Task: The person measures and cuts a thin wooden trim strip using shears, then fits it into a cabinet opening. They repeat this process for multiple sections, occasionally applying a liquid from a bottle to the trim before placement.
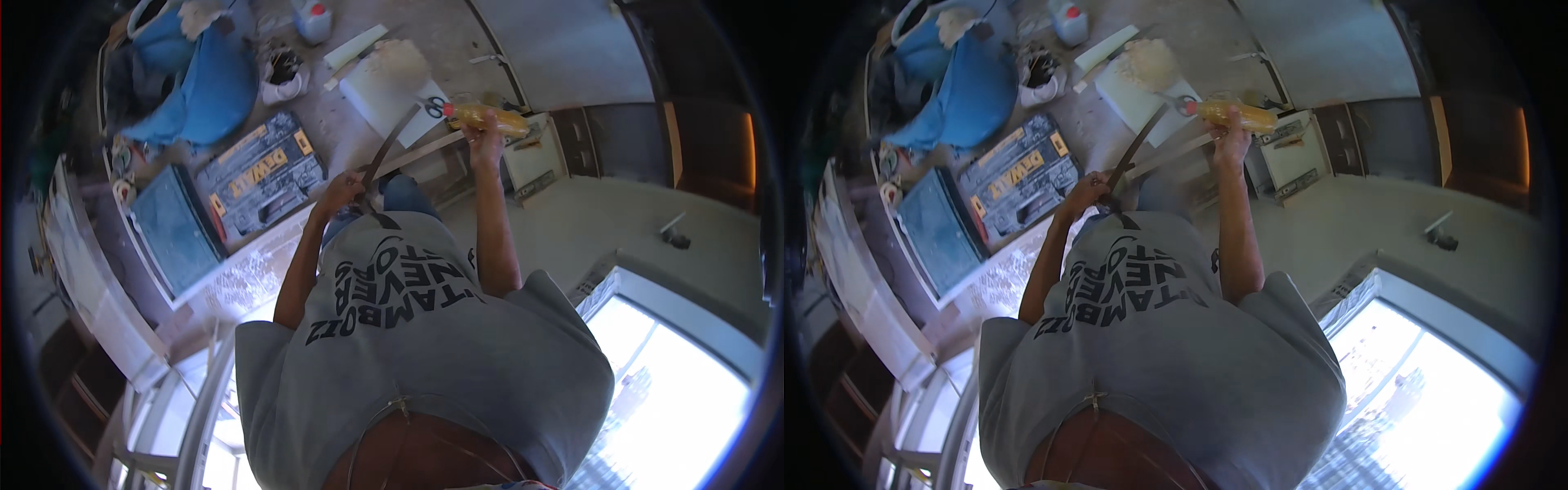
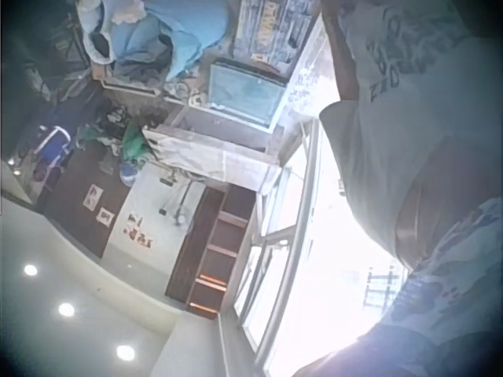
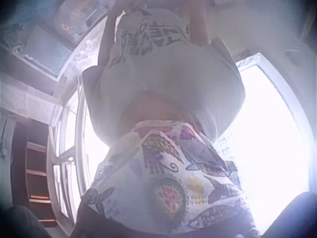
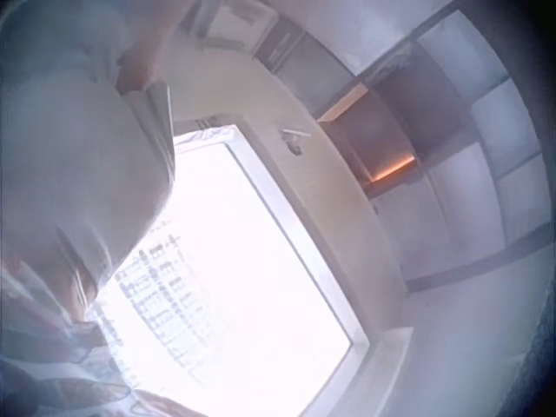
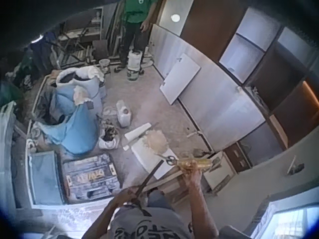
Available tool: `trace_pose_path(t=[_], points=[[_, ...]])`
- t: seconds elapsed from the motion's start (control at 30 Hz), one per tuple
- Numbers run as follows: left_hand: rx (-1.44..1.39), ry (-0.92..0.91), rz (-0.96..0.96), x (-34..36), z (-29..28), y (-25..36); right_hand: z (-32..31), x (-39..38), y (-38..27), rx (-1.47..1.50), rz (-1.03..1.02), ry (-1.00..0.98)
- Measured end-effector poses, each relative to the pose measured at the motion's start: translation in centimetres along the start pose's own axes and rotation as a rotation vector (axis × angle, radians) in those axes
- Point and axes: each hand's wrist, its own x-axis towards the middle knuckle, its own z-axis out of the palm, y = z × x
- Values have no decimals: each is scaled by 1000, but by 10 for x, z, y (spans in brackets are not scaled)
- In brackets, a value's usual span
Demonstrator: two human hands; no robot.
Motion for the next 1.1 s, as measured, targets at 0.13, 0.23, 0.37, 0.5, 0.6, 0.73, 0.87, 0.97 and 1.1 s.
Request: trace_pose_path(t=[0.13,0.23,0.37,0.5,0.6,0.73,0.87,0.97,1.1], points=[[11,59,-25,-12,5,3,2,3,8,-28,44,22],[-21,47,-18,-17,8,2,-1,11,17,19,147,12],[15,62,10,-18,12,-3,-9,22,29,-8,187,-11],[7,114,12,-19,16,-4,-11,27,35,-79,131,-11],[34,110,22,-19,16,2,-10,29,36,-91,126,-19],[-5,93,5,-20,15,8,-9,33,38,-110,158,-43],[-2,80,6,-18,14,6,-10,37,44,-114,172,-34],[-38,92,5,-18,14,2,-11,39,50,-124,185,-37],[-89,89,-17,-18,14,0,-9,43,57,-150,227,-16]])
